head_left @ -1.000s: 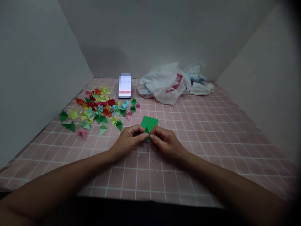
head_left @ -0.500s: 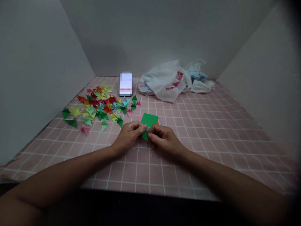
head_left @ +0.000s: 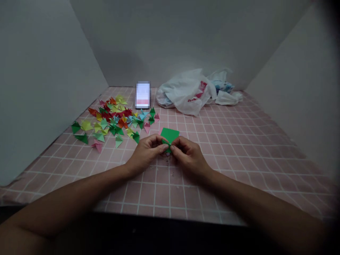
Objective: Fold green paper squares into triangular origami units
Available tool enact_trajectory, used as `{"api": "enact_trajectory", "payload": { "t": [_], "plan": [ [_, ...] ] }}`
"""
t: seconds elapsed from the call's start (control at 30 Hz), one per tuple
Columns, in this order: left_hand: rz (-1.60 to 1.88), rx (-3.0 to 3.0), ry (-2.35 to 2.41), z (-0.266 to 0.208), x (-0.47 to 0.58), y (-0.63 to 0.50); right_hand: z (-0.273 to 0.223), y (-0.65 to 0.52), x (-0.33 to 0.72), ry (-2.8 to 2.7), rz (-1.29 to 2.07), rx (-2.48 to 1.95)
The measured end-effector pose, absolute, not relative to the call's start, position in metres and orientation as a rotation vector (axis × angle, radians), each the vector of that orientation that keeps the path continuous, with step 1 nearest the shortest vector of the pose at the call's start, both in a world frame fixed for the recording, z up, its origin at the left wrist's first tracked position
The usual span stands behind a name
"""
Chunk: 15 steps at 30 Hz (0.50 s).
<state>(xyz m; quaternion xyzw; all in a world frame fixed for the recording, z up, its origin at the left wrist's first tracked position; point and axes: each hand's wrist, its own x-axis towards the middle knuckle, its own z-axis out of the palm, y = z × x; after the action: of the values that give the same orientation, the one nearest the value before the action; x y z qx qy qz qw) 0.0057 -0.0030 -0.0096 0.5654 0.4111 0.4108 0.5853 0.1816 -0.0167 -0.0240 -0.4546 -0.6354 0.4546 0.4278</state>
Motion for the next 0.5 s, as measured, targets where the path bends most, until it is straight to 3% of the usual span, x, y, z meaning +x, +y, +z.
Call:
{"api": "enact_trajectory", "payload": {
  "t": [0.5],
  "plan": [
    [1.090,1.328,0.891,-0.0195,0.0080,-0.0021,-0.0309,-0.0147,0.1834,-1.609,1.059,-1.019]
  ]
}}
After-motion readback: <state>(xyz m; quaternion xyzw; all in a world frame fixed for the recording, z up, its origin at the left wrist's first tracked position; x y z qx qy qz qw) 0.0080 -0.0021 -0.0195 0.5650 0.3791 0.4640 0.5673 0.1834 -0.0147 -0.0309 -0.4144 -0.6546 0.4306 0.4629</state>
